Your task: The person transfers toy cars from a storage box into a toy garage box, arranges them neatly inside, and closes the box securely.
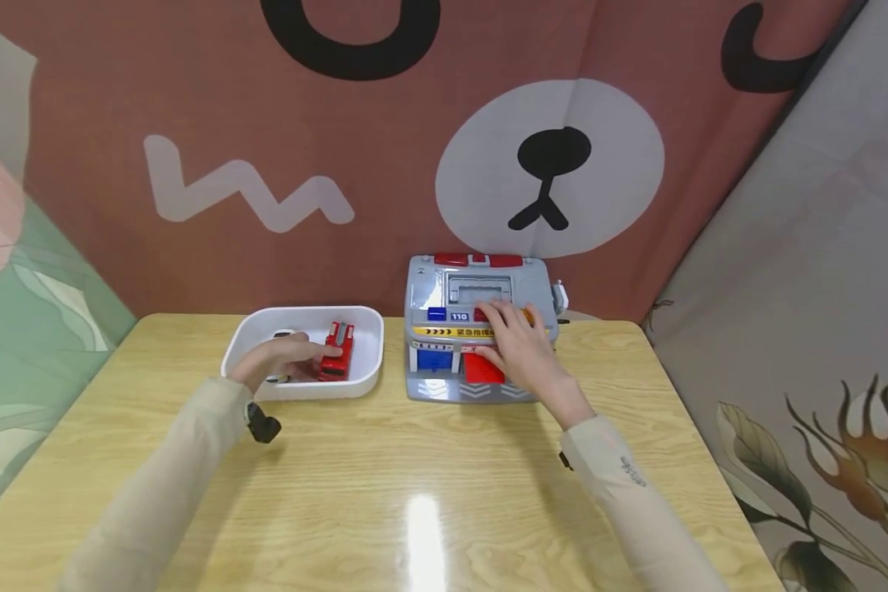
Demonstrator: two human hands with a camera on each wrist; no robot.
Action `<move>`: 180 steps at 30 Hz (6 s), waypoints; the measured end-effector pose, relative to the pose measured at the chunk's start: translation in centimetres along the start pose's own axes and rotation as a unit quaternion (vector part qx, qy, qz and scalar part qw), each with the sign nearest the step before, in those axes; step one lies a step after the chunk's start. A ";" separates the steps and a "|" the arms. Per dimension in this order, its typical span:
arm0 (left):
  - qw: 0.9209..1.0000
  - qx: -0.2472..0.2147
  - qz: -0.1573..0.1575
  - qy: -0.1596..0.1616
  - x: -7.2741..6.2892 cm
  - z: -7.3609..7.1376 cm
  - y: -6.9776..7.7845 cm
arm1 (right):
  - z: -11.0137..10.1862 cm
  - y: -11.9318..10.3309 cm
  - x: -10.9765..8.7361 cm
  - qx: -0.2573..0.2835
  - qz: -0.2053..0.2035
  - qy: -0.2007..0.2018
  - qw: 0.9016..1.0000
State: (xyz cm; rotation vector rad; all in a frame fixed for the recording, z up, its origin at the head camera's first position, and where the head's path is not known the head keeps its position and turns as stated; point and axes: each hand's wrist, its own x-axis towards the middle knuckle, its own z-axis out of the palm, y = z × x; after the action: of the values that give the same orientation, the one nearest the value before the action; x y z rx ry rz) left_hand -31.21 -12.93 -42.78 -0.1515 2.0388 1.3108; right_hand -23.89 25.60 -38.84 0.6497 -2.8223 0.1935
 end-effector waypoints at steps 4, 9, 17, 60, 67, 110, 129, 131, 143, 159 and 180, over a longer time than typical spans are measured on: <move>0.999 -0.043 0.007 0.021 0.0 -0.3 -0.3 | 0.1 -0.1 0.1 -0.003 0.009 -0.006 1.000; 0.995 -0.097 0.025 0.011 -0.3 -0.7 -0.2 | 0.1 -0.3 0.3 -0.012 0.014 -0.009 1.000; 0.983 -0.179 0.041 0.005 -1.0 -1.2 0.3 | -0.1 -0.2 0.6 -0.003 0.015 -0.010 1.000; 0.951 -0.224 0.170 -0.125 -8.0 6.9 -4.3 | -1.4 2.8 -1.5 0.043 0.031 -0.022 0.998; 0.951 -0.224 0.155 -0.143 -7.6 8.7 -4.7 | -2.0 3.6 -1.3 0.077 0.024 -0.040 0.996; 0.939 -0.295 0.112 -0.140 -1.0 21.0 -0.2 | -2.8 2.7 -1.1 0.127 0.039 -0.068 0.989; 0.932 -0.325 0.114 -0.112 0.7 23.6 1.5 | -2.4 2.9 -1.8 0.130 0.036 -0.060 0.989; 0.931 -0.331 0.114 -0.106 0.8 23.7 1.6 | -2.4 2.9 -1.7 0.129 0.036 -0.060 0.989; 0.925 -0.343 0.132 -0.100 0.9 23.5 1.9 | -2.4 3.3 -1.4 0.125 0.028 -0.052 0.990; 0.944 -0.251 0.199 -0.077 1.9 23.1 2.0 | -2.6 2.9 -1.3 0.137 0.037 -0.057 0.988; 0.947 -0.238 0.180 -0.116 1.7 21.7 2.4 | -2.7 2.8 -1.2 0.133 0.044 -0.055 0.989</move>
State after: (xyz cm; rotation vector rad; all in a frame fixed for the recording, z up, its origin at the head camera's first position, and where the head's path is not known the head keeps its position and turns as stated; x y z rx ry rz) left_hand -22.93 6.82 -47.36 0.1610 1.5661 1.9378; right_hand -23.52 29.13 -36.74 0.6057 -2.9616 0.5756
